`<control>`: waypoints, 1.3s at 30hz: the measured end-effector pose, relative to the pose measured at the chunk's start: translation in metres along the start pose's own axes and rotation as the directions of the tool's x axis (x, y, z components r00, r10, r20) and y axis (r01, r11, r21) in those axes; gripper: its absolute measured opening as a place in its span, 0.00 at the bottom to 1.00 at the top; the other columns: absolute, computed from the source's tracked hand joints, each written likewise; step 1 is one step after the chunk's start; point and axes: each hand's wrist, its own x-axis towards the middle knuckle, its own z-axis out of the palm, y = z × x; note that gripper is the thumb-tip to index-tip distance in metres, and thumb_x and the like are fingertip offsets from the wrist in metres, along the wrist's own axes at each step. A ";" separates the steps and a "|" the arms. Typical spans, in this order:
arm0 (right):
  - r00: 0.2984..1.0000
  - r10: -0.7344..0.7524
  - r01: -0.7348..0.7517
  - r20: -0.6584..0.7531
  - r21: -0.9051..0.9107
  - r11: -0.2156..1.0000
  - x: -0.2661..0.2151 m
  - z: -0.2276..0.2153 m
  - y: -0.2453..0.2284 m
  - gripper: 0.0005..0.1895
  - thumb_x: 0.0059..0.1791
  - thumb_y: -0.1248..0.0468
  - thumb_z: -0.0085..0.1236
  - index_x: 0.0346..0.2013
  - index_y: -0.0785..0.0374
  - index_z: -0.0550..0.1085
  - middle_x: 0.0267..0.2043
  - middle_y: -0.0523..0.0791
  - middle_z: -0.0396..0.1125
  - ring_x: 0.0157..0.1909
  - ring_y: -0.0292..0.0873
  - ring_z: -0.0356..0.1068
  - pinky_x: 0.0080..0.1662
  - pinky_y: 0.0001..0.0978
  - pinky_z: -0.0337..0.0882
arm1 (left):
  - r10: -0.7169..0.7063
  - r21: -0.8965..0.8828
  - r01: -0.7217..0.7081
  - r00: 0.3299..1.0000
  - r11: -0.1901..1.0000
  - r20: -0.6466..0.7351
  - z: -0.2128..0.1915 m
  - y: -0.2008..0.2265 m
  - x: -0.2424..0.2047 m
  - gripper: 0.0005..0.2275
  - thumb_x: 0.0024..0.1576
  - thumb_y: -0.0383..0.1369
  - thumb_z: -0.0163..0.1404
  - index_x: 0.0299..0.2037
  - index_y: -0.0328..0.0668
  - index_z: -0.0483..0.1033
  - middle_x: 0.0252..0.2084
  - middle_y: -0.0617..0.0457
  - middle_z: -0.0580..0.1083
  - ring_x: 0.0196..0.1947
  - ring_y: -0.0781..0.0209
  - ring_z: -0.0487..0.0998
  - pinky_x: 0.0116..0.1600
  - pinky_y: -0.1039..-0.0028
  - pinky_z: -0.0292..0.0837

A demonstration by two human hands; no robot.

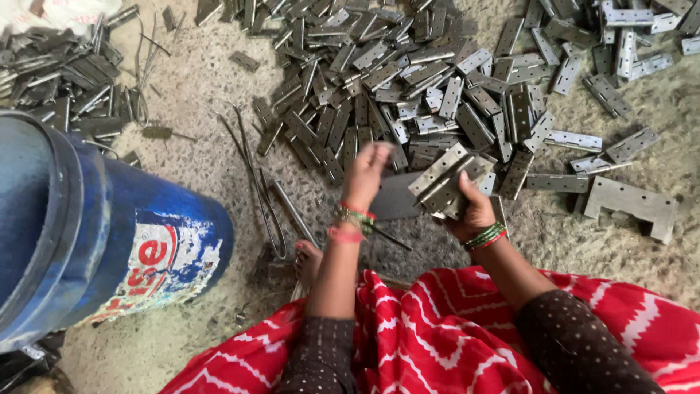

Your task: The person sits on the floor and assembles small metal parts by inserting pins into rectangular plates. They pick up parts from a pile, align them, and insert the pins by hand, then place the assembled units into a blue bucket.

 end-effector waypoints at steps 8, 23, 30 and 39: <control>0.975 0.094 -0.097 -0.199 -0.003 0.995 0.003 0.009 -0.002 0.19 0.46 0.43 0.59 0.44 0.47 0.75 0.39 0.37 0.74 0.41 0.40 0.73 0.38 0.45 0.72 | -0.240 0.713 0.462 0.886 0.528 -0.396 0.002 -0.146 0.090 0.09 0.61 0.30 0.44 0.48 0.40 0.75 0.51 0.36 0.74 0.46 0.32 0.78 0.45 0.48 0.76; 0.986 0.082 -0.082 -0.144 0.007 0.997 0.010 0.016 0.007 0.22 0.41 0.46 0.66 0.39 0.57 0.76 0.36 0.44 0.74 0.38 0.44 0.73 0.41 0.42 0.72 | 0.296 0.646 -0.019 0.899 0.763 -0.323 -0.008 -0.040 0.009 0.22 0.54 0.18 0.50 0.60 0.45 0.72 0.49 0.41 0.77 0.42 0.41 0.81 0.44 0.55 0.78; 0.986 0.040 -0.032 -0.159 0.054 0.998 0.009 0.018 0.011 0.20 0.42 0.47 0.67 0.37 0.58 0.75 0.35 0.43 0.74 0.37 0.43 0.72 0.43 0.38 0.72 | 0.057 0.899 -0.171 0.985 0.404 0.162 0.024 -0.009 -0.058 0.26 0.60 0.24 0.46 0.69 0.55 0.63 0.49 0.48 0.72 0.41 0.43 0.77 0.49 0.51 0.71; 0.989 0.020 -0.008 -0.146 0.081 0.997 0.004 0.025 0.008 0.18 0.43 0.48 0.66 0.37 0.56 0.76 0.34 0.42 0.74 0.36 0.42 0.73 0.41 0.38 0.74 | 0.182 0.913 -0.227 0.968 0.340 0.173 0.030 -0.071 -0.076 0.18 0.56 0.28 0.46 0.58 0.49 0.71 0.49 0.46 0.73 0.43 0.43 0.77 0.54 0.50 0.68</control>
